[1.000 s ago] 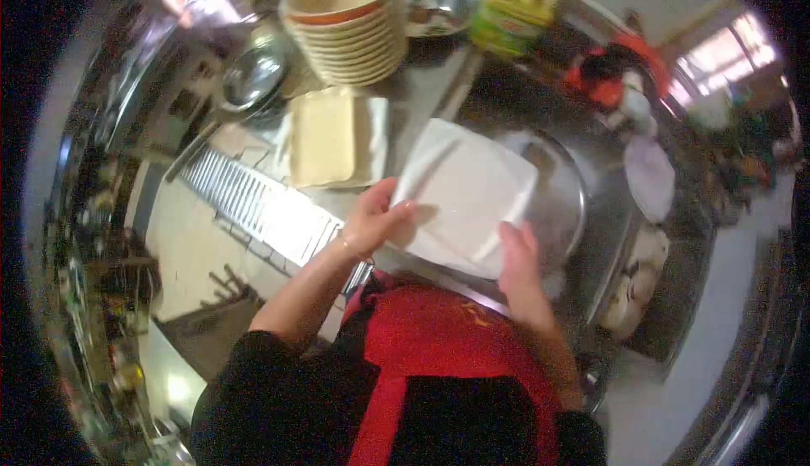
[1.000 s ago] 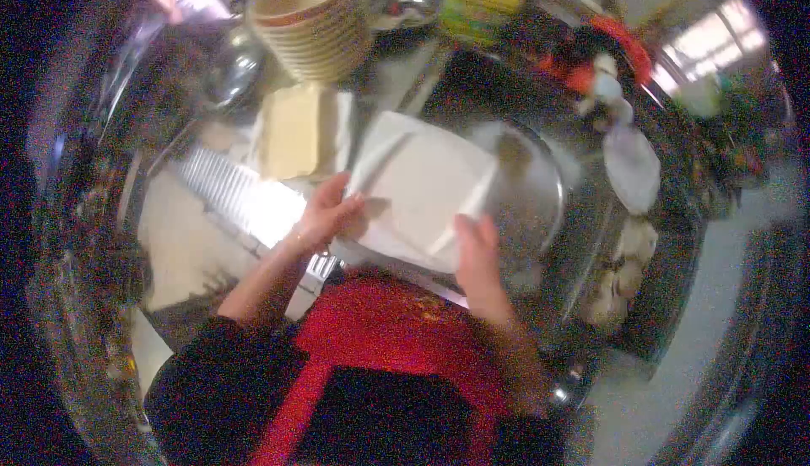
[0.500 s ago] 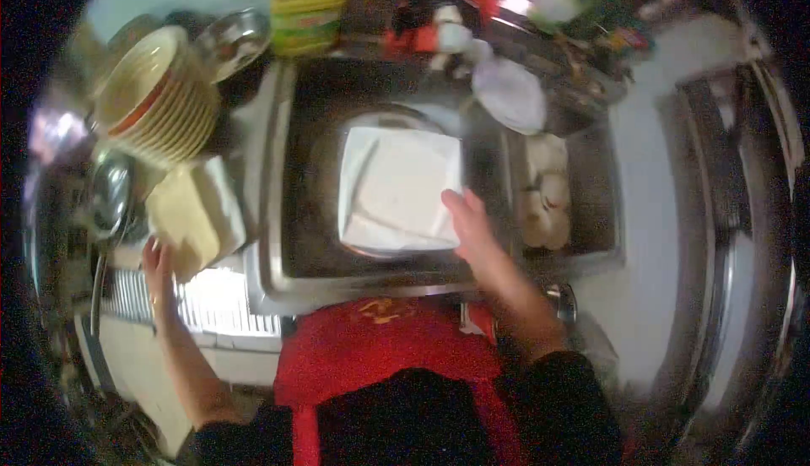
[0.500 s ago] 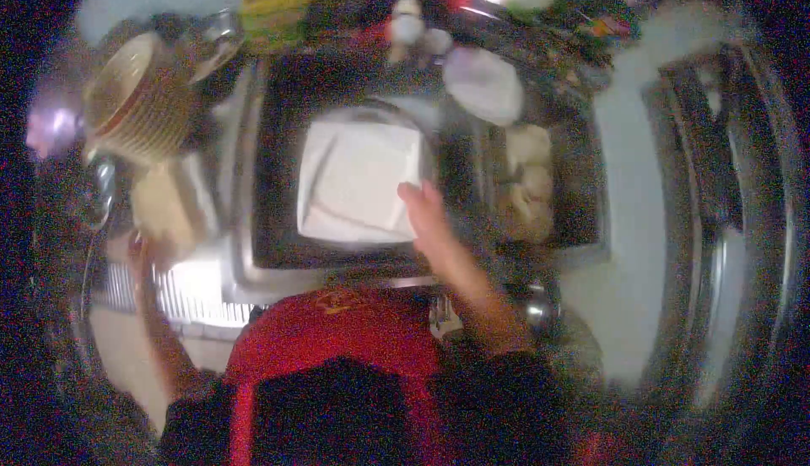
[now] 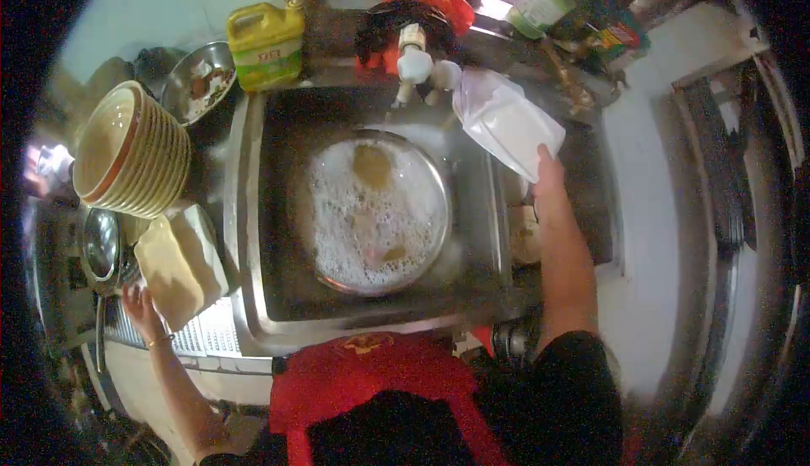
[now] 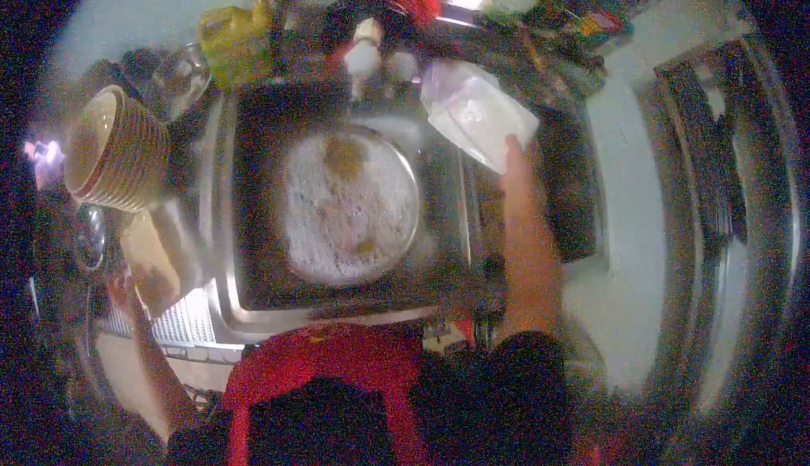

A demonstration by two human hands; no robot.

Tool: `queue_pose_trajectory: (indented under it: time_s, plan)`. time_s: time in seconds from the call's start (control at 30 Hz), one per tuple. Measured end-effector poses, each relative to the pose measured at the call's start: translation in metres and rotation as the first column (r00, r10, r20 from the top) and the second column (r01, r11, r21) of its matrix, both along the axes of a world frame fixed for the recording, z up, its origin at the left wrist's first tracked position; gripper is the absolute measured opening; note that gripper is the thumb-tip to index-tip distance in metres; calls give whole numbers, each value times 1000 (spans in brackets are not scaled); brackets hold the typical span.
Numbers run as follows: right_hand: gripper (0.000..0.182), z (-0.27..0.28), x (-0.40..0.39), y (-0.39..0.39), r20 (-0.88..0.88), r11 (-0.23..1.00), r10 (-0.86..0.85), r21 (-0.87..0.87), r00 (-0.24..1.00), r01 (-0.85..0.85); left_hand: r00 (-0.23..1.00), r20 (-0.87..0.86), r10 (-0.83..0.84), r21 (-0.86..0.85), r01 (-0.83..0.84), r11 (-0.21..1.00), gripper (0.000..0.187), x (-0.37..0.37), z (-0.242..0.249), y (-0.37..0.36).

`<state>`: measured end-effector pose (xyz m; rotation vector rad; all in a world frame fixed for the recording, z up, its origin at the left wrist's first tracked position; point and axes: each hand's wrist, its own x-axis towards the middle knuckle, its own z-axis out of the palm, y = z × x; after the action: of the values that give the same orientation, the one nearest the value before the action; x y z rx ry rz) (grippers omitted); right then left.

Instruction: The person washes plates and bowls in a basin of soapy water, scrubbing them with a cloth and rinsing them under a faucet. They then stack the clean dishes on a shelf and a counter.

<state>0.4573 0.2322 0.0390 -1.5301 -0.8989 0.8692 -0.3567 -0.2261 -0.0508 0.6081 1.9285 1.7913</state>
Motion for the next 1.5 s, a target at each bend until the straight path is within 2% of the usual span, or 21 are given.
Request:
queue_pose_trajectory:
  time_s: [0.07, 0.23, 0.3, 0.4, 0.5, 0.53, 0.57, 0.6, 0.63, 0.7, 0.77, 0.87, 0.93, 0.97, 1.03, 1.07, 1.13, 1.2, 1.33, 1.47, 1.5]
  plan:
    - [53, 22, -15, 18, -23, 982, 11, -190, 1000, -15, 848, -495, 188, 7, -212, 977, 52, 51, 57, 13]
    - [45, -23, 21, 115, 430, 932, 257, -346, 866, -105, 855, -455, 250, -38, -299, 954, 54, 110, 119, 34]
    - [46, -8, 14, 124, 807, 922, 385, -317, 449, -220, 873, -446, 199, 30, -207, 978, 54, 122, 122, 37]
    - [40, -37, 35, 151, 692, 944, 321, -284, 646, -166, 850, -524, 53, 4, -60, 998, 53, 183, 141, 83]
    - [38, 19, -37, 87, 901, 985, 162, -122, 402, -123, 839, -533, -112, -89, 76, 993, 44, 218, 119, 108]
    - [38, 26, -63, 58, 892, 979, 194, -151, 408, -137, 942, -304, -141, -85, 121, 989, 37, 238, 112, 121]
    - [34, 30, -87, 33, 929, 953, 164, -63, 331, -295, 950, -219, -223, -51, 217, 975, 32, 239, 71, 124]
    - [29, 27, -104, 18, 958, 894, 113, 18, 264, -448, 961, -49, -274, -339, 242, 909, 30, 272, 94, 157]
    - [24, -17, -107, 6, 951, 788, 108, 95, 288, -609, 919, -11, -394, -244, 380, 892, 33, 287, 75, 176]
    - [31, -32, -162, -46, 784, 646, 614, -431, 94, -630, 852, 53, -521, -227, 518, 824, 46, 317, 30, 223]
    - [49, -139, -177, -93, 716, 600, 681, -426, 153, -678, 835, -45, -549, -234, 526, 818, 54, 322, -63, 257]
    - [57, -128, -216, -125, 793, 647, 588, -343, 159, -680, 872, 175, -457, -385, 488, 783, 64, 334, -137, 305]
    - [63, -153, -225, -128, 263, 581, 806, -521, 530, -625, 728, 385, -567, -741, 610, 280, 67, 336, -137, 322]
    - [63, -165, -228, -132, 252, 584, 802, -523, 542, -621, 723, 386, -572, -747, 609, 265, 67, 334, -148, 318]
    - [58, -188, -232, -138, 212, 507, 833, -664, 512, -550, -196, 131, -972, -936, 299, -187, 62, 331, -216, 292]
    - [58, -189, -238, -136, 200, 508, 827, -667, 525, -545, -210, 144, -967, -935, 292, -202, 62, 335, -256, 280]
    - [44, -184, -251, -134, 202, 262, 963, -860, 181, -438, 414, 237, -879, -924, 376, -72, 56, 344, -316, 249]
    - [38, -182, -265, -134, 164, 241, 964, -872, 211, -425, 783, 415, -464, -800, 557, 223, 55, 355, -280, 248]
    - [31, -189, -278, -133, 131, 336, 925, -718, 356, -609, 668, 737, 102, -555, 512, 656, 54, 373, -243, 244]
    - [33, -219, -285, -136, 256, 347, 936, -785, 241, -513, 582, 795, 172, -496, 460, 736, 54, 375, -209, 245]
    - [33, -216, -277, -135, 110, 397, 873, -727, 475, -561, 659, 749, 74, -508, 499, 702, 51, 371, -196, 247]
